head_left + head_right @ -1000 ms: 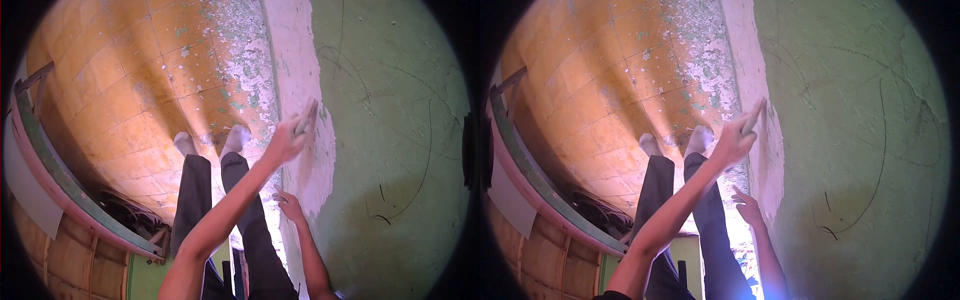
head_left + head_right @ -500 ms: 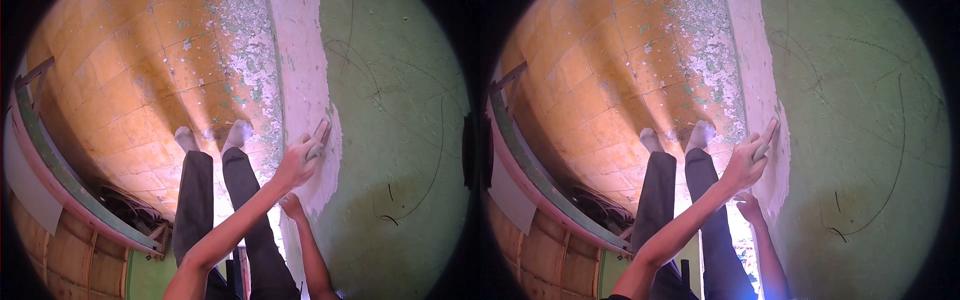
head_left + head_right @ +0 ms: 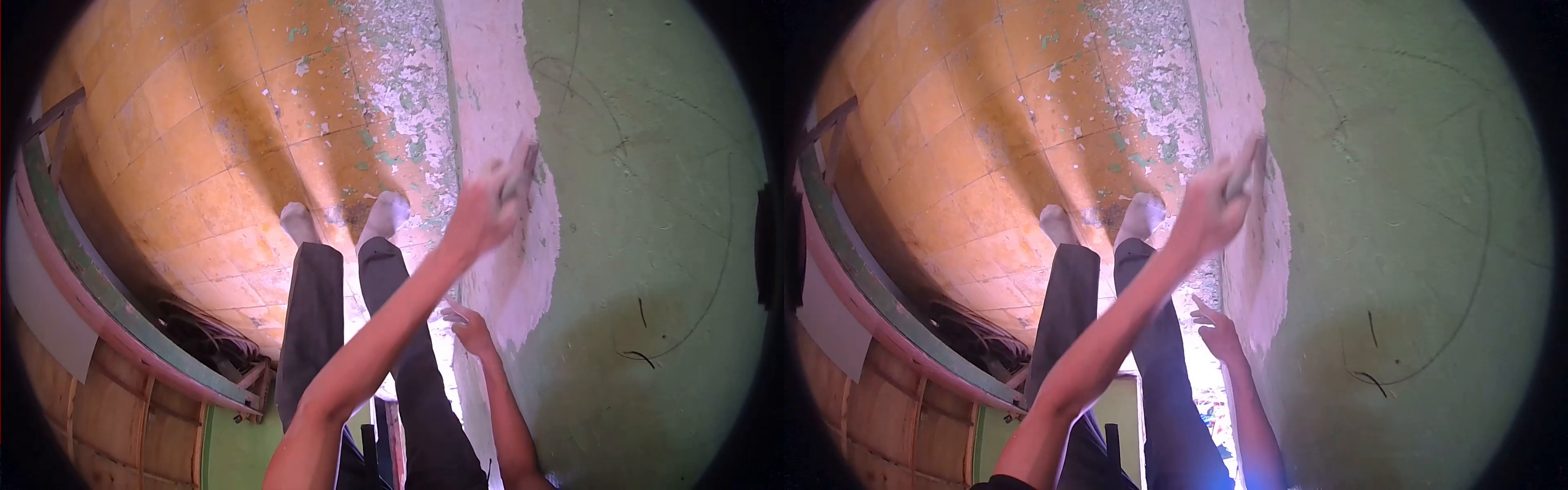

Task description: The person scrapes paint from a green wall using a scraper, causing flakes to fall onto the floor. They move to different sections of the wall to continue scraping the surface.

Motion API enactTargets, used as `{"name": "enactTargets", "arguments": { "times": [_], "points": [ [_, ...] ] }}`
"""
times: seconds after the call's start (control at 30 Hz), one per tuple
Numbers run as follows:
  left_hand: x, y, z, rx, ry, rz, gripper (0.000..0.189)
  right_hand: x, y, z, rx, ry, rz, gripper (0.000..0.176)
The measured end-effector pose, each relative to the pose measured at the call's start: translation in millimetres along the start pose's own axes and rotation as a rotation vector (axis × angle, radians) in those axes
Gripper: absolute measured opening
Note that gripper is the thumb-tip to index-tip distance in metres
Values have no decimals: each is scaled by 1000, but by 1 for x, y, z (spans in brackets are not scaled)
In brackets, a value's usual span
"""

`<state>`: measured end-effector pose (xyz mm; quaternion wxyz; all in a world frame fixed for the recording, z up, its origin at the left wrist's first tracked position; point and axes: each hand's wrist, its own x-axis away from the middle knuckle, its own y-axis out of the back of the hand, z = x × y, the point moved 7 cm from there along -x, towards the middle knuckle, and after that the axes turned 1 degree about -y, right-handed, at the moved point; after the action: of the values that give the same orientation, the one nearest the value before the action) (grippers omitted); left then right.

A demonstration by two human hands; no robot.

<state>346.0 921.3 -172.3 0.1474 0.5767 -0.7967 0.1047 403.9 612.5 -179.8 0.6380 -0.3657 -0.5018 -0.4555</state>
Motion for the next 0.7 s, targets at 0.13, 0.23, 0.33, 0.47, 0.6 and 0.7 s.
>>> {"name": "enactTargets", "arguments": {
  "times": [0.13,0.23,0.33,0.47,0.6,0.7],
  "points": [
    [-21,2,-1,24,-57,3,68,1,3,-14,-50,-46,-2,72],
    [27,-9,-11,42,60,107,73,5,9,-4,61,-31,-32,73],
    [27,-8,-10,32,71,158,75,4,4,-5,23,-6,-13,73],
    [-46,11,-7,-8,-4,35,72,-2,4,-7,-41,-15,-8,73],
    [7,-7,-11,-10,-53,28,72,1,12,-12,76,9,-66,73],
    [48,-15,-23,53,79,139,70,1,14,-12,232,43,-105,72]
  ]
}}
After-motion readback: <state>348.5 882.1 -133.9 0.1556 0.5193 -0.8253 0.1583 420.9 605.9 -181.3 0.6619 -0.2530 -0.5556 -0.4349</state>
